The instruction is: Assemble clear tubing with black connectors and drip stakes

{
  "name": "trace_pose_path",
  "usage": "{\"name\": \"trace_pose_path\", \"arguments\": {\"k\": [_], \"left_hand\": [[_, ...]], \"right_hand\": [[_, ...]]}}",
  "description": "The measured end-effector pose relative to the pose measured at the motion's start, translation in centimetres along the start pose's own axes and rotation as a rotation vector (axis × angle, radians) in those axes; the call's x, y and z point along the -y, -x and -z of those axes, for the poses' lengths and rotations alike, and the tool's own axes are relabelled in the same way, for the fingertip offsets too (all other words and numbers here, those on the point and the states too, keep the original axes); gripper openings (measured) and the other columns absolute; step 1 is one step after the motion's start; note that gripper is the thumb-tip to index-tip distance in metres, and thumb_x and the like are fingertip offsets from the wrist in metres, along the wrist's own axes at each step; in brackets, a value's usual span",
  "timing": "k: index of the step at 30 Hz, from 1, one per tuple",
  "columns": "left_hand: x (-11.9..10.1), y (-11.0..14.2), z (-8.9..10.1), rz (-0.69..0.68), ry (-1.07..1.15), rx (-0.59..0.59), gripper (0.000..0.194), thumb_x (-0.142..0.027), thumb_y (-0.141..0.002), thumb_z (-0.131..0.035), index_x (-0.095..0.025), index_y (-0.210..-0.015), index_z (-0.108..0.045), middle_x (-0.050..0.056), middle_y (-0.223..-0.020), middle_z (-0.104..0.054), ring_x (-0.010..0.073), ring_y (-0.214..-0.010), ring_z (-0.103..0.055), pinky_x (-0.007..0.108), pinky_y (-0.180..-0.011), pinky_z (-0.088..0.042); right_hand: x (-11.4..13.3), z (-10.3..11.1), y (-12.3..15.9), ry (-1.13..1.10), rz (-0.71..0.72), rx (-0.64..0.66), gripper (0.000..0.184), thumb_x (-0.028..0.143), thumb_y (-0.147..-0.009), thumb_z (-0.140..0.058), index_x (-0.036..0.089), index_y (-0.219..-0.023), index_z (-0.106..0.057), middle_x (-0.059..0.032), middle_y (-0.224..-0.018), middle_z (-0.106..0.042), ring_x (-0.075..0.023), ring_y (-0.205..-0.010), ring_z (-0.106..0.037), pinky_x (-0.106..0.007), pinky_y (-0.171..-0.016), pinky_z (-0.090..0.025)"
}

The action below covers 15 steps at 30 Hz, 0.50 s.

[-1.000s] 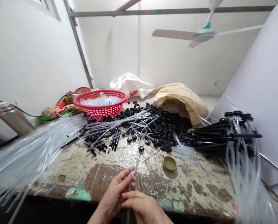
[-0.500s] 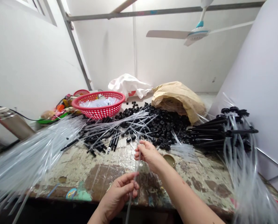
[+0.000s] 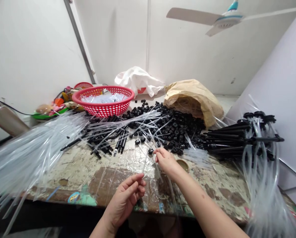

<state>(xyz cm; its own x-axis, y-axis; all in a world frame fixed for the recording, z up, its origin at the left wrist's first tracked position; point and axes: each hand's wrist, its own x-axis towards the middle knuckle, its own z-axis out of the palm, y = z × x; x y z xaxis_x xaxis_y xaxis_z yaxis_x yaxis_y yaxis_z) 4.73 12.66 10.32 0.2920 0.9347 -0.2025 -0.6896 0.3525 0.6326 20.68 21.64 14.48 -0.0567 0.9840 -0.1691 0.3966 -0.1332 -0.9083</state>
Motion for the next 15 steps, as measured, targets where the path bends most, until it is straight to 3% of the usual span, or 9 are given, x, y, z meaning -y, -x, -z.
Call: {"name": "trace_pose_path", "arguments": {"k": [4, 9, 12, 15], "left_hand": [[-0.2, 0.2, -0.2, 0.01, 0.002, -0.012, 0.023, -0.019, -0.072, -0.065, -0.013, -0.093, -0.068, 0.006, -0.08, -0.066, 0.0091, -0.067, -0.058, 0.022, -0.069, -0.042], [-0.3, 0.2, -0.2, 0.025, 0.004, -0.025, 0.024, -0.019, -0.07, -0.067, -0.013, -0.092, -0.068, 0.006, -0.079, -0.065, 0.0092, -0.065, -0.057, 0.022, -0.068, -0.042], [-0.2, 0.0, -0.1, 0.03, -0.001, -0.017, 0.023, -0.019, -0.071, -0.065, -0.013, -0.094, -0.068, 0.006, -0.08, -0.065, 0.0091, -0.066, -0.056, 0.022, -0.069, -0.042], [-0.1, 0.0, 0.0, 0.03, -0.002, -0.02, 0.022, -0.019, -0.073, -0.064, -0.012, -0.094, -0.067, 0.007, -0.08, -0.064, 0.0092, -0.067, -0.056, 0.022, -0.069, -0.042]], "right_hand": [[-0.9, -1.4, -1.1, 0.248, 0.107, -0.054, 0.009, 0.019, -0.069, -0.052, 0.018, -0.076, -0.057, 0.0036, -0.056, -0.046, -0.0117, -0.056, -0.041, -0.023, -0.055, -0.029], [-2.4, -1.4, -1.4, 0.446, 0.115, -0.128, 0.021, 0.022, -0.071, -0.054, 0.017, -0.092, -0.054, 0.0023, -0.059, -0.047, -0.0129, -0.056, -0.041, -0.024, -0.055, -0.026], [-2.7, -1.1, -1.5, 0.493, 0.099, -0.107, 0.005, 0.022, -0.071, -0.053, 0.017, -0.074, -0.054, 0.0019, -0.058, -0.048, -0.0125, -0.057, -0.042, -0.023, -0.055, -0.026], [-1.9, -0.8, -1.0, 0.483, 0.099, -0.062, 0.013, 0.021, -0.072, -0.05, 0.018, -0.06, -0.049, 0.0031, -0.054, -0.045, -0.0115, -0.056, -0.041, -0.022, -0.054, -0.027]]}}
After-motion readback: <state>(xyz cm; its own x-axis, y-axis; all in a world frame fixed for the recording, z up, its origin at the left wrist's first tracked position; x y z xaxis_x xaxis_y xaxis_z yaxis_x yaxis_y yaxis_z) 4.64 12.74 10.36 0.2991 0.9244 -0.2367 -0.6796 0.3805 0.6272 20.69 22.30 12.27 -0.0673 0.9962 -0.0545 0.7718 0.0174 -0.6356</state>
